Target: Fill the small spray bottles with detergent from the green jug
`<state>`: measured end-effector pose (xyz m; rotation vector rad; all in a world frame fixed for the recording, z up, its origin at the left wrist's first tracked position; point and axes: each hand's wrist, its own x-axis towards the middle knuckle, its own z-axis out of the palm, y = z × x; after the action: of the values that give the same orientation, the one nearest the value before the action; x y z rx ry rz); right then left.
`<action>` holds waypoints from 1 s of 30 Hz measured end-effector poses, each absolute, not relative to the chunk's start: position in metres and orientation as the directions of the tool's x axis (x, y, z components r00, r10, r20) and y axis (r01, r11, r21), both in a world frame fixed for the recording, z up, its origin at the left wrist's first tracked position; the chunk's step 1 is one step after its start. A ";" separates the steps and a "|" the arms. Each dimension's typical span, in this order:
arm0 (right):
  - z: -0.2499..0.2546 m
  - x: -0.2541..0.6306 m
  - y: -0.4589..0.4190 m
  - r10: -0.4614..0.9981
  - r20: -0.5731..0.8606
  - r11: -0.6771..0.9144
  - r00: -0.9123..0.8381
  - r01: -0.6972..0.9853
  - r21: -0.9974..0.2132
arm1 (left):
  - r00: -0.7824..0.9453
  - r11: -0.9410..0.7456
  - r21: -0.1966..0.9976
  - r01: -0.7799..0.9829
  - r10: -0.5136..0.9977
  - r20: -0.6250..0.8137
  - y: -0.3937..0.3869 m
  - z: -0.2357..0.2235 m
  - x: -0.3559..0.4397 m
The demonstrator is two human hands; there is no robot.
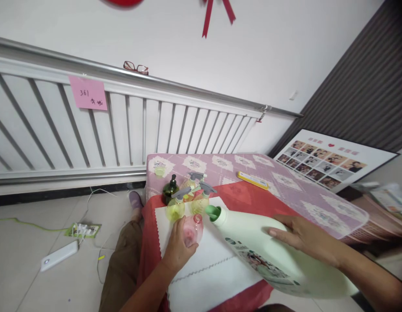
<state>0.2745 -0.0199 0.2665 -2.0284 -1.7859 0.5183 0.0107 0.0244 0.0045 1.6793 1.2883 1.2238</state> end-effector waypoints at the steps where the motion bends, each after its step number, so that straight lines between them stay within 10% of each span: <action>1: 0.268 0.275 -0.018 0.992 -0.102 -0.112 0.072 0.869 -0.482 | 0.067 -0.272 0.909 0.316 0.962 0.265 0.024 0.005 0.011; 3: 0.273 0.277 -0.015 0.957 -0.288 -0.081 -0.046 0.907 -0.414 | 0.073 -0.267 0.911 0.313 0.964 0.257 0.024 0.007 0.010; 25: 0.285 0.266 -0.005 0.945 -0.323 -0.031 -0.048 0.971 -0.236 | 0.089 -0.267 0.927 0.261 0.963 0.253 0.023 0.013 0.006; 30: 0.284 0.251 -0.006 0.982 0.053 -0.157 0.182 0.937 -0.312 | 0.101 -0.249 0.930 0.270 0.968 0.230 0.023 0.014 0.006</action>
<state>0.2514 -0.0058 0.2844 -2.1868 -1.8346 0.2350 0.0058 0.0231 0.0141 1.6365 1.2377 1.1882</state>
